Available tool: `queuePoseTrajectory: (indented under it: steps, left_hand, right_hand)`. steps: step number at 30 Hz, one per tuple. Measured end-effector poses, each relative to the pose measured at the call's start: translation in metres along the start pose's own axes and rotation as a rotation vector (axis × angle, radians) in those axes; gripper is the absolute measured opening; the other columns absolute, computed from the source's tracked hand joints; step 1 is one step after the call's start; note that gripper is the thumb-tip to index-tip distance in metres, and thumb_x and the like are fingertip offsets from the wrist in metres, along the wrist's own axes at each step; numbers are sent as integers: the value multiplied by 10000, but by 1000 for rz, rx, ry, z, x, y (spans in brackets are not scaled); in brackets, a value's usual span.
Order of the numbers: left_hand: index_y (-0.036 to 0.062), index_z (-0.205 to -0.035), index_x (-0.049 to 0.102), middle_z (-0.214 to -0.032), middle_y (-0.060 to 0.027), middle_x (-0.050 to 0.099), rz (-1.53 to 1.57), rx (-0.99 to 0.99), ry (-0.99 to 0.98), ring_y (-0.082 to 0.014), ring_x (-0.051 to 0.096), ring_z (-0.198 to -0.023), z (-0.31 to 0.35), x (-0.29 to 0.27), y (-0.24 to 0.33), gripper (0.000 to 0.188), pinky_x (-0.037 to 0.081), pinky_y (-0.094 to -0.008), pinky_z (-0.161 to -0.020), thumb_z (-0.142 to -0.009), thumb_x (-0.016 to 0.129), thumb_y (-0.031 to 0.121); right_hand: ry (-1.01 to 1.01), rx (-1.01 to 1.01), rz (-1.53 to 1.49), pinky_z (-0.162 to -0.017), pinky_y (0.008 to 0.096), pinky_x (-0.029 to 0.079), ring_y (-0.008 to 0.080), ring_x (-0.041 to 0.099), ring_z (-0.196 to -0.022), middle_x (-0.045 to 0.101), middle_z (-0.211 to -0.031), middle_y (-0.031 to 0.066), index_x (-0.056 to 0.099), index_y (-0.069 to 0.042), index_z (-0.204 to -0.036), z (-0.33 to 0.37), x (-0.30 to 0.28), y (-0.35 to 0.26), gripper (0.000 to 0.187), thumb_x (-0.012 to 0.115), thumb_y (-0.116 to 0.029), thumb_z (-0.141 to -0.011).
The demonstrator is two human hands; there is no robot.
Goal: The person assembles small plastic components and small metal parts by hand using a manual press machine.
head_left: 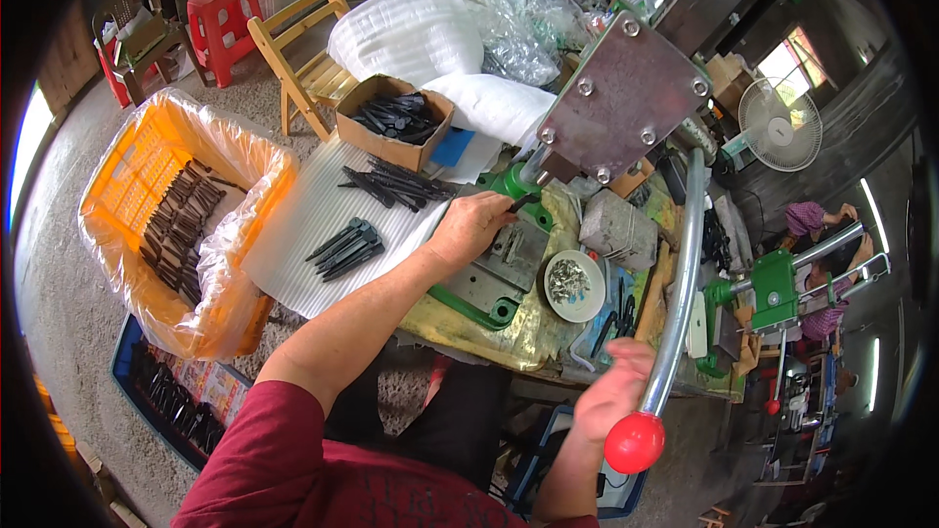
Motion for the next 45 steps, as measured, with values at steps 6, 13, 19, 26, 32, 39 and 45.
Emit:
queuePoseTrajectory:
  steps: [6, 13, 19, 26, 32, 39, 45]
  left_hand:
    - [-10, -738, 498, -686, -143, 506, 3, -23, 7, -337, 518, -648, 1, -1, -3, 134, 408, -363, -556, -721, 602, 73]
    - [-6, -765, 522, -703, -147, 524, 11, -39, 2, -338, 532, -662, 1, 0, 0, 119, 418, -363, -565, -722, 596, 76]
    - [-5, -776, 536, -736, -140, 544, 2, -44, 7, -331, 543, -678, 4, -3, -2, 110, 432, -360, -583, -721, 589, 73]
    - [-3, -799, 549, -756, -139, 554, 9, -61, -15, -330, 547, -690, 1, 0, -7, 121, 438, -357, -588, -720, 593, 78]
    - [-1, -826, 560, -746, -145, 556, -9, 5, 18, -334, 547, -691, 2, 5, -1, 156, 441, -357, -588, -705, 612, 82]
    - [-15, -830, 558, -776, -154, 567, -12, -30, 4, -333, 551, -702, 6, 6, -12, 156, 449, -356, -604, -715, 599, 82]
    - [19, -778, 543, -719, -141, 543, 20, -29, 26, -338, 541, -688, 4, 2, -12, 117, 428, -401, -592, -735, 583, 120]
  right_hand:
    - [-92, -340, -86, -655, 354, 424, 233, 534, -713, 514, -793, 72, 492, -39, -784, -51, 39, -93, 206, 525, -242, -794]
    - [-479, -332, 209, -653, 360, 381, 185, 521, -517, 525, -603, 26, 467, -102, -636, -53, 86, -122, 419, 460, -483, -810]
    - [-529, -250, 145, -518, 305, 329, 148, 473, -425, 475, -488, 6, 445, -96, -539, -65, 92, -126, 442, 502, -449, -799]
    - [-506, -279, 148, -500, 289, 318, 144, 464, -405, 494, -498, 9, 445, -93, -535, -64, 93, -120, 409, 499, -383, -818]
    - [-727, -607, 435, -583, 332, 379, 208, 511, -539, 521, -622, 44, 464, -75, -613, 15, 85, -23, 110, 565, -92, -656]
    - [-768, -563, 411, -600, 333, 384, 209, 515, -540, 528, -618, 48, 485, -60, -608, 12, 91, -33, 119, 570, -105, -679]
    - [-686, -345, 229, -567, 333, 394, 189, 529, -541, 533, -597, 32, 505, -66, -581, -39, 85, -97, 174, 620, -156, -676]
Point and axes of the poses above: each hand's wrist, its own z-axis away from the middle knuckle, its own x-axis out of the palm, y = z × x, the point moved 8 cm from there along -z, towards the middle knuckle
